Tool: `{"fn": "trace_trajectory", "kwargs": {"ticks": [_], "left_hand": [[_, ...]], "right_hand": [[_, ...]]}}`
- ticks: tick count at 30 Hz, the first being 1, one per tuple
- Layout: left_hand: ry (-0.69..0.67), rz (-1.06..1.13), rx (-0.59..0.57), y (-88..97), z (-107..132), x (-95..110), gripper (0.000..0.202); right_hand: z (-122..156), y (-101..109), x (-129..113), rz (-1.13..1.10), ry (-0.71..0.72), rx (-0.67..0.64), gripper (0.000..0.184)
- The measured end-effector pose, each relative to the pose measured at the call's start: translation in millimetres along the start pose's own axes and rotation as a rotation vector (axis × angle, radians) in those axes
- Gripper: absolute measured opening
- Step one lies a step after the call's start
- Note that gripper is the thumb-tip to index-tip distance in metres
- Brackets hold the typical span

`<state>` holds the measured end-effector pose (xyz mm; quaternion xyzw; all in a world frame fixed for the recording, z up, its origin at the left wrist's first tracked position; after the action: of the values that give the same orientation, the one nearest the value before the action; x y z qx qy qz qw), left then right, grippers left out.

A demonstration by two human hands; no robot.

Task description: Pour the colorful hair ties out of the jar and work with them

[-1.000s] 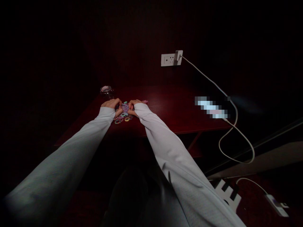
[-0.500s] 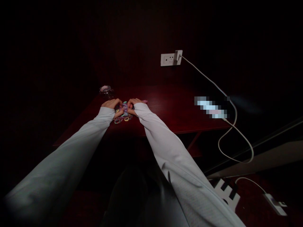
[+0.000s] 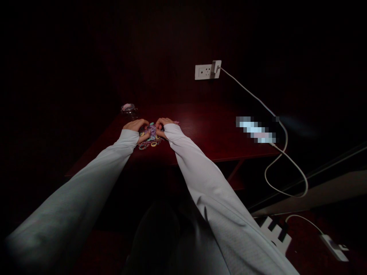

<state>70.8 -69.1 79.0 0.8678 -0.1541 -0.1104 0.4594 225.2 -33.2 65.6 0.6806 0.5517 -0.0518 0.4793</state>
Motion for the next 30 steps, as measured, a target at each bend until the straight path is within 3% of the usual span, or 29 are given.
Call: {"fn": "trace_trajectory", "kwargs": {"ticks": [8,22,30], "left_hand": [[-0.036,0.026,-0.006,-1.4,0.2,0.8,0.035],[-0.141,0.016,0.049,-14.2,-1.1,-8.9,0.03],[-0.164,0.01,0.057,-16.4,-2.0,-10.2,0.033]], "right_hand": [[2.3,-1.0,0.0,0.027,0.014,-0.001,0.01],[5.1,1.7,-5.7,0.006,0.067,0.026,0.006],[0.1,-2.5,6.9,0.0,0.014,-0.016,0.029]]}}
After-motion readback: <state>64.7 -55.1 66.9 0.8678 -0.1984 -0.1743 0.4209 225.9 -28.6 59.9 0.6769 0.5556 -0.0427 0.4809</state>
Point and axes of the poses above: each hand's wrist, its own z-axis away from the middle knuckle, its own y-axis out of the back of the hand, x = y × z, the point moved 7 cm from there along -z, towards the middle knuckle, and after that the axes turned 7 degrees about -z, right-handed, at the moved point
